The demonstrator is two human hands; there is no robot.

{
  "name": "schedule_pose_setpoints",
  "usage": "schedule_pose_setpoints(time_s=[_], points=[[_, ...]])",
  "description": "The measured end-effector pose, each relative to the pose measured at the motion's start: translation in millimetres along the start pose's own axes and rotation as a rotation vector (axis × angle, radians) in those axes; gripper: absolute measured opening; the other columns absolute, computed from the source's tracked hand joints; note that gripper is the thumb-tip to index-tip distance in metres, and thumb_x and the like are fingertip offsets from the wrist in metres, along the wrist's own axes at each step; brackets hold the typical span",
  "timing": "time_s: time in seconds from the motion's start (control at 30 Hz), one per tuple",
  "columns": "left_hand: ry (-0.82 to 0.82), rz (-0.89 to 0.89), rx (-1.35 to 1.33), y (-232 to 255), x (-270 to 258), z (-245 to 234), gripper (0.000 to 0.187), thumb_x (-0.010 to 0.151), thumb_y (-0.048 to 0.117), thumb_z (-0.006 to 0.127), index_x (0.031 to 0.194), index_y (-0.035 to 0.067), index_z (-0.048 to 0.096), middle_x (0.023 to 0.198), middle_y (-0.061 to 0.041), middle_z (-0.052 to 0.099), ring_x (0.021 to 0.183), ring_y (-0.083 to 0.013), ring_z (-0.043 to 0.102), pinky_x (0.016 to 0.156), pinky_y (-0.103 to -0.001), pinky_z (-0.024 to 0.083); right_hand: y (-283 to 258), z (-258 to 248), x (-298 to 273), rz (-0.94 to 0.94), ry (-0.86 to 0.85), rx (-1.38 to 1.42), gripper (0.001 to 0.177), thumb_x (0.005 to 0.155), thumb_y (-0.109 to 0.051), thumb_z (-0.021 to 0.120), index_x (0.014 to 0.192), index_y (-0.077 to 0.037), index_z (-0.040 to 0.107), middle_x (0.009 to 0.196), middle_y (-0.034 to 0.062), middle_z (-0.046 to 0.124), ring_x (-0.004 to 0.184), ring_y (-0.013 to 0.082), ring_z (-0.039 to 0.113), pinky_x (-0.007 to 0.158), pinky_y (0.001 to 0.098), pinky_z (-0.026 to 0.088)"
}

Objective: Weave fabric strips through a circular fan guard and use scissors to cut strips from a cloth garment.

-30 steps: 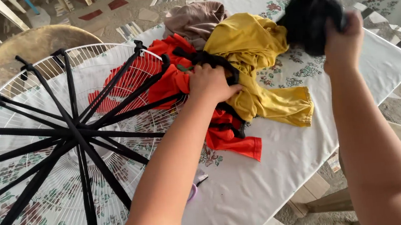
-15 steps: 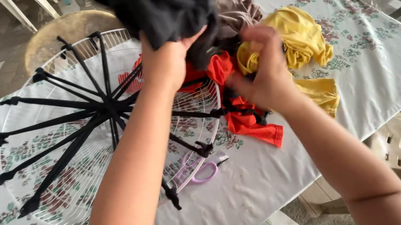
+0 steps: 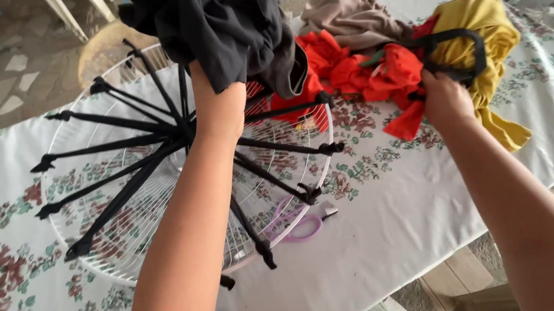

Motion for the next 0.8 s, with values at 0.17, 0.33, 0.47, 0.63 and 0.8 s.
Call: schedule_pose_setpoints(time_s=[0.17,0.33,0.47,0.63,0.8], points=[[-0.029,-0.09,-0.035,-2,5,-24,0.054,0.087,0.049,0.045,0.117,0.006,0.052,0.093,-0.012,0.07,0.07,-0.022,0.072,0.067,-0.034,0.058,-33,-40,10,0.055,-0.231,0.155,0.072,0.078,-0.023,0.069,0.148,-0.022,0.05,0.142,0.0174,0.057,0.117,0.0469,0.066,0.099,0.0579,0.054],[-0.021,-0.194,-0.078,-8,-3,-47,0.061,0.089,0.052,0.039,0.126,0.006,0.052,0.097,-0.012,0.072,0.072,-0.0215,0.075,0.068,-0.033,0.06,-182,-224,-29,-0.371,0.025,0.847,0.085,0.081,0.009,0.058,0.16,-0.004,0.033,0.152,0.0286,0.049,0.124,0.0389,0.061,0.075,0.038,0.057],[-0.029,-0.282,-0.115,-7,-11,-59,0.068,0.091,0.056,0.034,0.134,0.005,0.051,0.102,-0.012,0.074,0.073,-0.021,0.078,0.07,-0.033,0.063,-253,-231,-22,-0.528,-0.339,1.361,0.068,0.084,0.009,0.057,0.144,-0.005,0.029,0.136,0.0167,0.054,0.117,0.0274,0.056,0.094,0.037,0.052],[0.341,-0.202,0.012,-39,-25,-133,0.061,0.092,0.057,0.042,0.13,0.015,0.064,0.115,-0.001,0.071,0.094,-0.012,0.068,0.078,-0.03,0.06,-258,-226,31,-0.151,-0.076,1.398,0.044,0.096,0.001,0.051,0.135,-0.013,0.066,0.097,0.0012,0.07,0.059,0.0065,0.049,0.048,0.0185,0.034],[0.368,0.122,-0.829,-63,-34,-181,0.064,0.092,0.045,0.064,0.135,0.0,0.052,0.14,-0.025,0.06,0.13,-0.0407,0.061,0.11,-0.065,0.045,-233,-252,59,-0.014,0.335,1.137,0.032,0.119,-0.031,0.066,0.101,-0.005,0.073,0.063,0.0022,0.058,0.047,0.0102,0.056,0.037,0.0265,0.037]])
Point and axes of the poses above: each hand's wrist, its own x-axis towards the middle knuckle, its own z-axis out of the palm, y = z × x, the point moved 1 cm from there along x, towards the middle knuckle
